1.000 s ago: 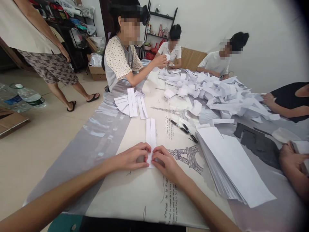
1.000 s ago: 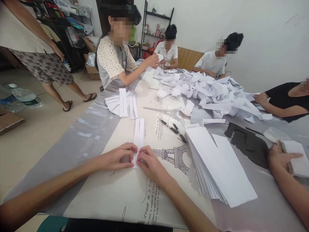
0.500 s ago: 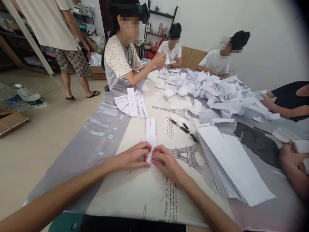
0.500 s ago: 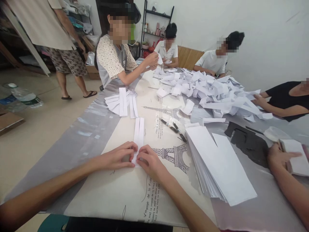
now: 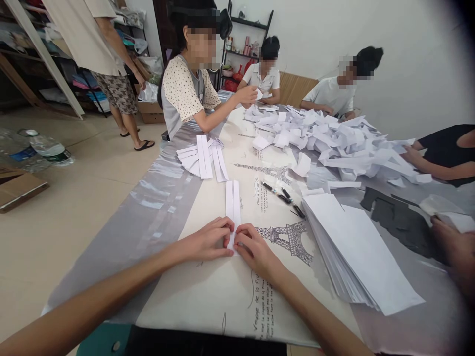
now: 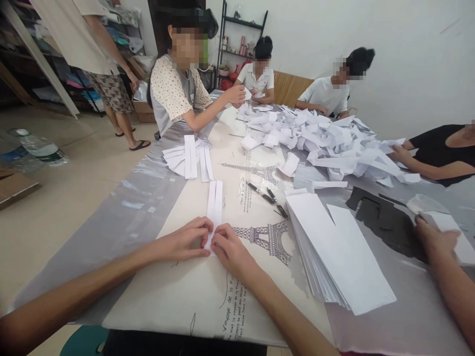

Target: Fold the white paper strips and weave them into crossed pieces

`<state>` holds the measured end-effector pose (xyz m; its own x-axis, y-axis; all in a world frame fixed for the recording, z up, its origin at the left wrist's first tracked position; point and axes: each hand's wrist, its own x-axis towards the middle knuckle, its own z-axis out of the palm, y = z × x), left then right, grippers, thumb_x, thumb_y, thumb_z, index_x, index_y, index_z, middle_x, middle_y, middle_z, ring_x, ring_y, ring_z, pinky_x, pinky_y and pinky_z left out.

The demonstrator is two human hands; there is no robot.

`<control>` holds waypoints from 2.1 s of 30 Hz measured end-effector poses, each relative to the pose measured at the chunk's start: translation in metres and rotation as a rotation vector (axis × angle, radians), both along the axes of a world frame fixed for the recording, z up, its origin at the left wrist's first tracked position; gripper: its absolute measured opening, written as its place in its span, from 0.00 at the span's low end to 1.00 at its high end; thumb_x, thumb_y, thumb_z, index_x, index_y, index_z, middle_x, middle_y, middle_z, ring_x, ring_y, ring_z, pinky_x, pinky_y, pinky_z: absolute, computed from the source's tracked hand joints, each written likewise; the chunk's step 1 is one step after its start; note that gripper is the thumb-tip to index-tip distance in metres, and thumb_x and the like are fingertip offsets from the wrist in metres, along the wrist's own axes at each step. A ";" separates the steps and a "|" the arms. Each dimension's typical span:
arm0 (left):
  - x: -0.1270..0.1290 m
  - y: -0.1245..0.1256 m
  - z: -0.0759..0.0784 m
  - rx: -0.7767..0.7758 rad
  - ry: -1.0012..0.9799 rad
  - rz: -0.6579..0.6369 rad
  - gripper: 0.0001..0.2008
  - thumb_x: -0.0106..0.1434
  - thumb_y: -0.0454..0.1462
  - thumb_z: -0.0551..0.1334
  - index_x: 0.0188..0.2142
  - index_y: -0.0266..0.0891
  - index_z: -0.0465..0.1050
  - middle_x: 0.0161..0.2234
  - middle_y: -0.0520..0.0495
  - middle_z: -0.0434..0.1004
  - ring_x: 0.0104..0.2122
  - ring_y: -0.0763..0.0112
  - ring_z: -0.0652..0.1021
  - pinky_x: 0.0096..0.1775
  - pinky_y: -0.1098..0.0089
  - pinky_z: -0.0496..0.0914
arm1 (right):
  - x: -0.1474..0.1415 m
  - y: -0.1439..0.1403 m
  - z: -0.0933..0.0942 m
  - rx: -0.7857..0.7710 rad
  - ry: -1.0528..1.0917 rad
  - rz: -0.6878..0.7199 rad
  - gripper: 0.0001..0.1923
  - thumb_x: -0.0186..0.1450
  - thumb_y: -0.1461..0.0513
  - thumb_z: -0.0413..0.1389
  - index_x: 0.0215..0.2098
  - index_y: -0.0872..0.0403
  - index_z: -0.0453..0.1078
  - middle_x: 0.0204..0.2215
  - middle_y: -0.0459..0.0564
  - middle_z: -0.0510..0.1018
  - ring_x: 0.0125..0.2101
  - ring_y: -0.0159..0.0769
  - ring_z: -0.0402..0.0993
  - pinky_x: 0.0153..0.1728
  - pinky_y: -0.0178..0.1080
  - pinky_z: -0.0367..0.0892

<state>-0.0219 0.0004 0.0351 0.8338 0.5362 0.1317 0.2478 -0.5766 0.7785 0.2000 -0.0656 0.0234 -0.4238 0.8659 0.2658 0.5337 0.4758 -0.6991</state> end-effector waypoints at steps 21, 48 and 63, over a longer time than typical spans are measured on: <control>0.002 -0.002 -0.004 0.072 0.037 0.040 0.14 0.69 0.44 0.65 0.31 0.41 0.65 0.49 0.45 0.69 0.49 0.59 0.70 0.51 0.61 0.67 | 0.020 -0.037 0.004 0.446 -0.457 0.122 0.26 0.68 0.77 0.46 0.61 0.59 0.68 0.51 0.58 0.79 0.53 0.44 0.74 0.51 0.49 0.75; 0.000 -0.003 0.009 0.017 0.117 0.016 0.16 0.64 0.39 0.70 0.30 0.40 0.62 0.49 0.48 0.67 0.51 0.59 0.70 0.50 0.62 0.68 | -0.006 -0.053 0.004 0.421 -0.722 -0.035 0.27 0.55 0.80 0.51 0.51 0.62 0.72 0.45 0.59 0.78 0.41 0.47 0.73 0.38 0.46 0.76; 0.000 -0.007 -0.001 0.066 0.046 0.062 0.12 0.67 0.39 0.68 0.33 0.41 0.64 0.49 0.45 0.68 0.49 0.60 0.71 0.50 0.61 0.68 | -0.033 -0.058 -0.016 0.467 -0.819 -0.200 0.23 0.48 0.80 0.53 0.37 0.58 0.74 0.35 0.59 0.74 0.33 0.47 0.71 0.23 0.43 0.72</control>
<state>-0.0218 -0.0070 0.0341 0.8055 0.5780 0.1305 0.3193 -0.6089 0.7262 0.1672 -0.1234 0.0075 -0.4870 0.8241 0.2893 0.8734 0.4590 0.1626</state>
